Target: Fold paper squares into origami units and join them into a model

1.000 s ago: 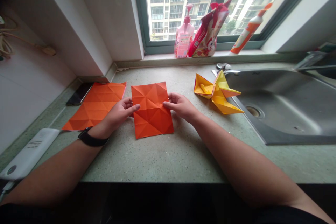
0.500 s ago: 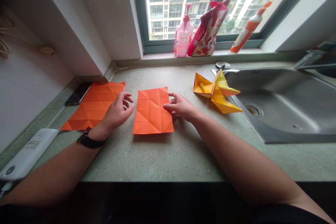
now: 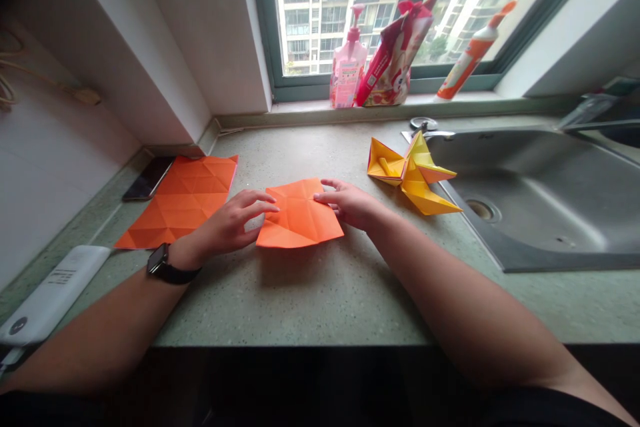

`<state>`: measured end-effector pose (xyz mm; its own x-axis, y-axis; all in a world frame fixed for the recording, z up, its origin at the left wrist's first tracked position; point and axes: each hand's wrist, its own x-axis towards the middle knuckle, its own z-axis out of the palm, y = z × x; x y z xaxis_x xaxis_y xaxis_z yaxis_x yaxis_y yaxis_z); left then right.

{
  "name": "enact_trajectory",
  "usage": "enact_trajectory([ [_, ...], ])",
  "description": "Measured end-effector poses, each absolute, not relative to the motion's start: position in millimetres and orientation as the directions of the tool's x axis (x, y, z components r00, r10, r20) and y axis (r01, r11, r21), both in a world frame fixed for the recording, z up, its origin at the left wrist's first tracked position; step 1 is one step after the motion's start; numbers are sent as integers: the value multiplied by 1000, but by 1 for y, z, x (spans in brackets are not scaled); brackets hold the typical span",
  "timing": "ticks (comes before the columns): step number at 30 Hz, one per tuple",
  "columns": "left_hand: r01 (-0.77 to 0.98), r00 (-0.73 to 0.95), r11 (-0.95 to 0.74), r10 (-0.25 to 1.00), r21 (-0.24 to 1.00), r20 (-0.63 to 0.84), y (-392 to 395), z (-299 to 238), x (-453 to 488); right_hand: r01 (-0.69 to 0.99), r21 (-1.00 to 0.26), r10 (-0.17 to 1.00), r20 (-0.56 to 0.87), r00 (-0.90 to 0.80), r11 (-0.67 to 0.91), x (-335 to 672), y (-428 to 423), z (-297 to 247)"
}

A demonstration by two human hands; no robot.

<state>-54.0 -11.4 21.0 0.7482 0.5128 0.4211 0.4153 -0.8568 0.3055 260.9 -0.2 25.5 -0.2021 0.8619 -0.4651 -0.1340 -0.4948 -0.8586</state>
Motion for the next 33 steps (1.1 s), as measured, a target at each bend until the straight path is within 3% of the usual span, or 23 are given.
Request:
enact_trajectory([
  [4,431,725,-859,512,276,460,-10,22,-53,-28,-890,876,-441,-194,-455,259,-1,25],
  [7,476,706,-837,547,269,451,-9,19,-55,347,-906,948,-297,-116,-241,259,-4,24],
  [10,573,641,-761,648,305,411,-8,18,-57,721,-687,995,26,-101,91,262,-6,21],
  [12,631,568,-683,730,368,381,-7,19,-58,773,-571,961,179,-210,275,265,-6,18],
  [16,652,470,-566,824,504,318,-7,23,-56,651,-580,870,278,-406,489,267,-2,10],
  [25,635,385,-336,918,696,92,-11,23,-48,691,-630,923,119,-365,354,266,6,9],
  [29,646,316,-220,949,731,7,-14,22,-44,782,-542,948,106,-299,307,263,4,6],
  [33,648,324,-216,946,730,-8,-18,22,-38,860,-442,965,162,-204,256,258,1,-4],
])
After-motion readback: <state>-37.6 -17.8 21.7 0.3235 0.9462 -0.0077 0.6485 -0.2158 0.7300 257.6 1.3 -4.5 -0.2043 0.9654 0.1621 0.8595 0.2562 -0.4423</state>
